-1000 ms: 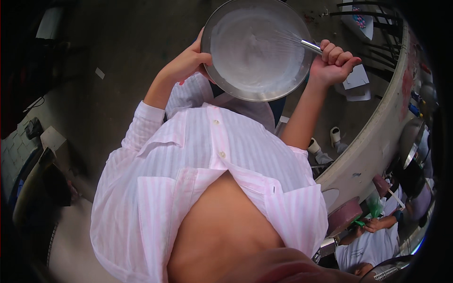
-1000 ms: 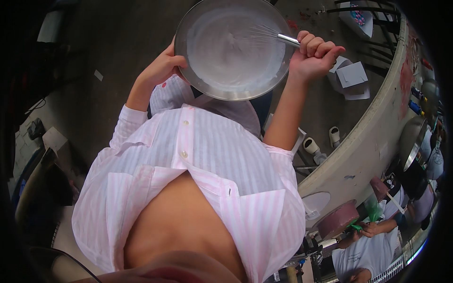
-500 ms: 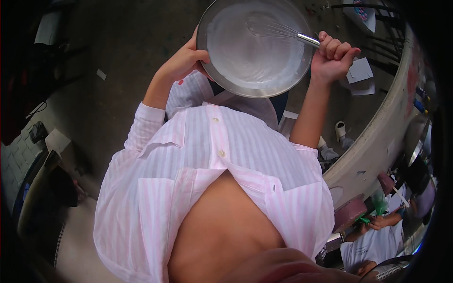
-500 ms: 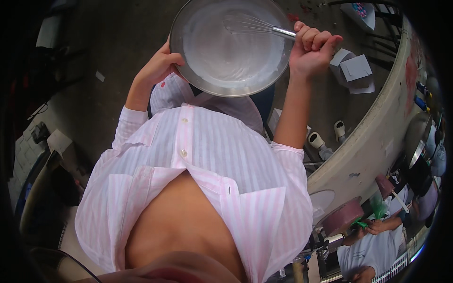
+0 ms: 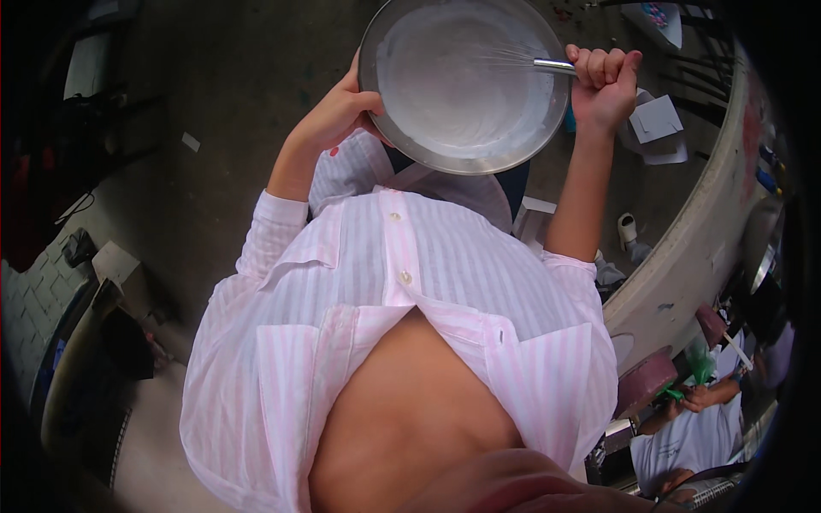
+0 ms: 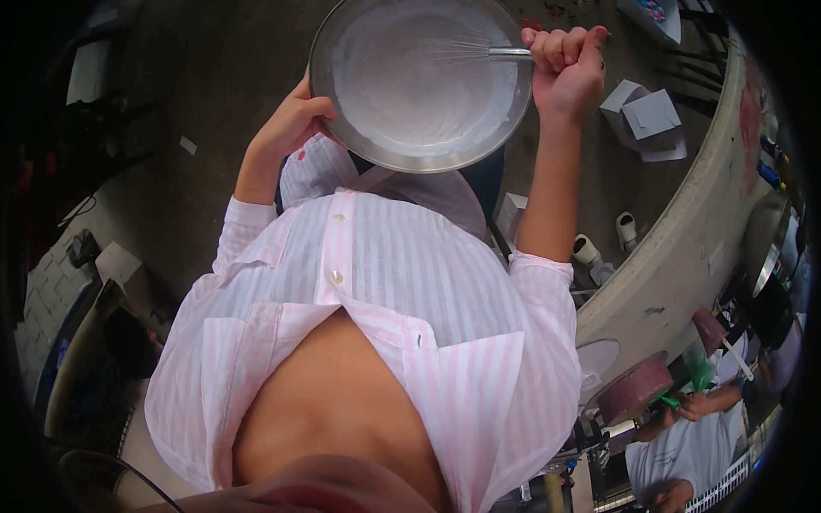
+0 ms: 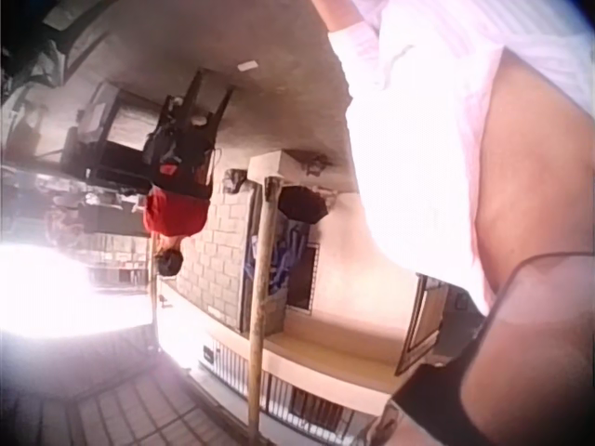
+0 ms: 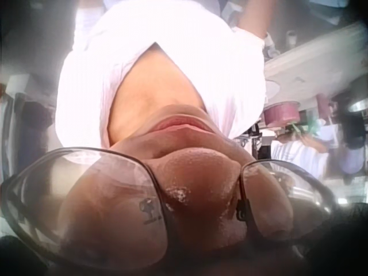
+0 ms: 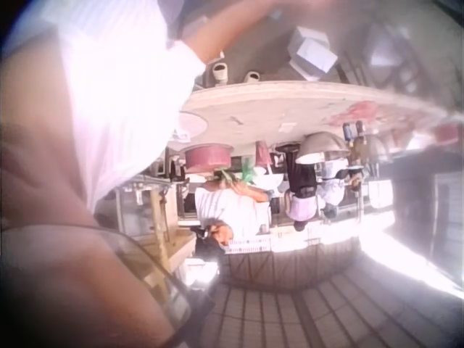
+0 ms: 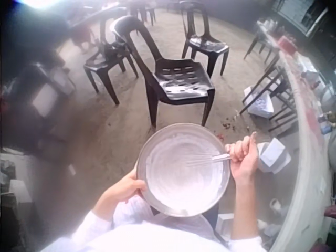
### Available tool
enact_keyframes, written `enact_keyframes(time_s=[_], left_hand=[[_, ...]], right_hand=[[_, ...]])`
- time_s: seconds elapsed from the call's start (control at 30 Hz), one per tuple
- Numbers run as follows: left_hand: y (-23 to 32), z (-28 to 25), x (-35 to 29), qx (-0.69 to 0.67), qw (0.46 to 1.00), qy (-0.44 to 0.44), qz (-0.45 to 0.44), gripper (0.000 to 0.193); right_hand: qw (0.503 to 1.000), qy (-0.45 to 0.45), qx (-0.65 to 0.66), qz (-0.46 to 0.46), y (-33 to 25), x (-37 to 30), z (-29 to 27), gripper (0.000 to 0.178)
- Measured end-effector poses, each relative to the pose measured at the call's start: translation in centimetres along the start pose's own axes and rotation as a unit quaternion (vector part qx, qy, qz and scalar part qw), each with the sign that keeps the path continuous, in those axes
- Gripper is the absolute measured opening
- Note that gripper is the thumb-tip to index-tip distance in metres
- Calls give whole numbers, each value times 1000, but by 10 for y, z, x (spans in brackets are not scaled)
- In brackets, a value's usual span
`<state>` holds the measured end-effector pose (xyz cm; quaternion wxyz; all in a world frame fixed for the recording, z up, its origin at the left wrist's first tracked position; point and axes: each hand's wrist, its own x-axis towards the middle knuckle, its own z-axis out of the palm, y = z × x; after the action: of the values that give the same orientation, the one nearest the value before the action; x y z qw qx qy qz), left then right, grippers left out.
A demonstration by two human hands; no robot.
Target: The person whisks a white mixture in a metal bowl by hand using a wire whisk.
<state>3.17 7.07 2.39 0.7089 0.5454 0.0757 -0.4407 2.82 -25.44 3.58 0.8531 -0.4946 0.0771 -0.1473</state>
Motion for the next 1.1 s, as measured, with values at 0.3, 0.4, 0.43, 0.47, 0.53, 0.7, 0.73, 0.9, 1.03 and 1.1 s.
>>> enact_keyframes(time_s=[0.3, 0.4, 0.43, 0.47, 0.53, 0.7, 0.73, 0.9, 1.03, 1.1], left_hand=[[0, 0, -1, 16, 1000, -7, 2, 93], [-2, -1, 0, 18, 1000, -5, 5, 93], [-2, 1, -1, 18, 1000, -5, 6, 93], [-2, 4, -2, 16, 1000, 12, 16, 85], [-1, 6, -1, 13, 999, 27, 26, 79], [11, 7, 3, 68, 997, 27, 13, 88], [13, 4, 1, 68, 997, 26, 13, 88], [31, 2, -16, 165, 982, 74, 60, 84], [29, 14, -19, 523, 740, 305, 294, 88], [42, 66, -34, 504, 758, 157, 384, 79]], right_hand=[[984, -88, -31, 150, -9, 3, -2, 53], [995, -22, -55, 75, -11, 5, -10, 52], [995, -22, -55, 75, -12, 4, -12, 52], [996, -21, -57, 60, -13, 0, -14, 52], [997, -19, -61, 44, -16, -10, -14, 51], [997, 35, -71, -8, -23, -40, -4, 45], [997, 36, -72, -8, -24, -45, 1, 45], [993, 5, -90, -79, -33, -65, 20, 51], [984, -68, -80, -144, -39, -76, 36, 57], [968, -111, -131, -182, -35, -84, 53, 59]])
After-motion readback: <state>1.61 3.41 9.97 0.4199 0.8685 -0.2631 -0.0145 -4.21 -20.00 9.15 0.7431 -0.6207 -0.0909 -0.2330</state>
